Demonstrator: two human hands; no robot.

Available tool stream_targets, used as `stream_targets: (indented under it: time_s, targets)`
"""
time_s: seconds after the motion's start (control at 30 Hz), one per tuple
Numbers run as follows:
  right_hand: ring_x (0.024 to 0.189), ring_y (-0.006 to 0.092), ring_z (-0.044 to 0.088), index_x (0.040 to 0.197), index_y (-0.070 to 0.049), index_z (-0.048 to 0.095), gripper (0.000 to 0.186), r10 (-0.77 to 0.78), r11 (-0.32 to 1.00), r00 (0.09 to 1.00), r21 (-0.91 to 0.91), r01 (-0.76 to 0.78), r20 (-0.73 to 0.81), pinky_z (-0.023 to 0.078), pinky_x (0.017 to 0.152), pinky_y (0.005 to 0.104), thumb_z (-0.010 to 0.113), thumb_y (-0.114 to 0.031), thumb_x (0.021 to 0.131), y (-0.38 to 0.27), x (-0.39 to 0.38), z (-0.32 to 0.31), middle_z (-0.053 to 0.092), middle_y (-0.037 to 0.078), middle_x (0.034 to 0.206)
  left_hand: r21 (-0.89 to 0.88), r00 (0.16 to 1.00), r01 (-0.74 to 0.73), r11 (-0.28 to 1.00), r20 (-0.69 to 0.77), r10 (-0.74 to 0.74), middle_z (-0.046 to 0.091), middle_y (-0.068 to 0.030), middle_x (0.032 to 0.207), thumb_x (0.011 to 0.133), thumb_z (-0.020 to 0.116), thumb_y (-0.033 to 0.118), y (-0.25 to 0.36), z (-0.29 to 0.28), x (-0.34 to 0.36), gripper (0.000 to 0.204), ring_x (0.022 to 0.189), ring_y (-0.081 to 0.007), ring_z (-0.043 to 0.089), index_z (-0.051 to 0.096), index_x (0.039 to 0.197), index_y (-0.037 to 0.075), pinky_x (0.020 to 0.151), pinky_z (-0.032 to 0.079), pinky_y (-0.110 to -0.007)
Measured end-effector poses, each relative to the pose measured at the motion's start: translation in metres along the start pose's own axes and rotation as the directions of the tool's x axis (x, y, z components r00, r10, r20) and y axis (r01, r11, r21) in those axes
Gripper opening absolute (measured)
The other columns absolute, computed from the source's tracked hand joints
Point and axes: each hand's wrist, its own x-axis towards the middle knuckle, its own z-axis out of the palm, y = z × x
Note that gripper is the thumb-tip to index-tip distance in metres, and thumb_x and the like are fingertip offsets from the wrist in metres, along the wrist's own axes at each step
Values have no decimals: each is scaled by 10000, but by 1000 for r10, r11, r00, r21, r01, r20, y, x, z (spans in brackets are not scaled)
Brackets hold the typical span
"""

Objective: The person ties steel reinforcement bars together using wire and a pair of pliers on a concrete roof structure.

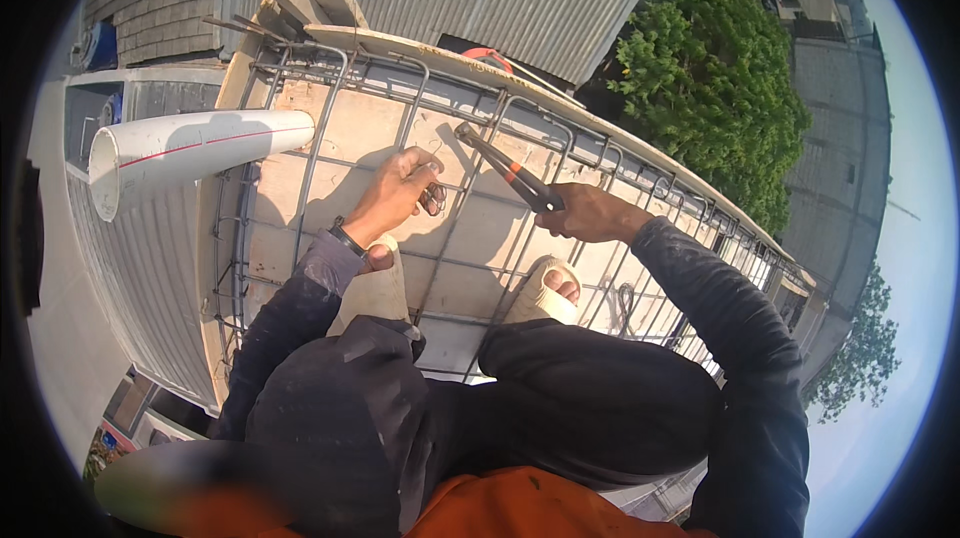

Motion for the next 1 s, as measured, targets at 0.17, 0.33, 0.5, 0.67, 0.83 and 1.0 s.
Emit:
stream_targets:
  time_s: [0.17, 0.33, 0.5, 0.67, 0.83, 1.0]
  targets:
    - [1094, 373, 720, 1298, -64, 701, 519, -34, 997, 999, -64, 37, 34, 539, 977, 481, 665, -501, 1020, 74, -6, 72, 753, 223, 1128, 28, 996, -77, 997, -44, 78, 782, -87, 1003, 1077, 608, 270, -19, -2, -32, 292, 805, -100, 705, 688, 1187, 11, 627, 541, -263]
    - [1093, 399, 725, 1308, -25, 716, 753, -334, 909, 931, -312, 277, -146, 568, 943, 494, 635, -694, 973, 72, -3, 93, 746, 251, 1156, -27, 999, -45, 999, -29, 44, 766, -80, 1047, 1056, 656, 222, 6, 19, -39, 288, 881, -134, 711, 730, 1208, -11, 723, 578, -279]
    - [1084, 342, 710, 1411, -19, 624, 746, -279, 864, 902, 324, 385, -328, 585, 933, 456, 658, -638, 998, 6, 13, 72, 708, 233, 1220, -6, 951, -284, 959, 129, 282, 706, -70, 1099, 1042, 722, 292, 21, 51, -27, 322, 930, -151, 677, 776, 1182, 7, 765, 590, -315]
    - [1137, 301, 684, 1410, -23, 597, 634, -307, 881, 736, 113, 460, -603, 585, 932, 437, 765, -467, 990, -7, 2, 59, 630, 224, 1364, -8, 940, -275, 961, 209, 270, 708, -74, 1128, 1048, 718, 312, 42, 43, -21, 329, 977, -149, 692, 775, 1168, 10, 767, 602, -298]
    - [1032, 237, 730, 1212, -21, 644, 422, -484, 812, 747, 85, 578, -455, 617, 816, 388, 687, -411, 1056, 12, 13, 47, 711, 125, 1172, -149, 953, -123, 981, 257, 159, 715, -72, 1131, 1069, 694, 280, 39, 40, -14, 309, 1018, -156, 710, 739, 1200, 3, 827, 616, -310]
    - [984, 215, 747, 1186, -49, 600, 329, -139, 402, 923, 831, 385, -360, 647, 750, 362, 567, -369, 1120, 6, 15, 65, 714, 121, 1136, -489, 985, -152, 859, 0, 175, 723, -63, 1104, 1080, 677, 223, 28, 50, -7, 212, 1025, -179, 723, 698, 1191, 43, 898, 613, -334]
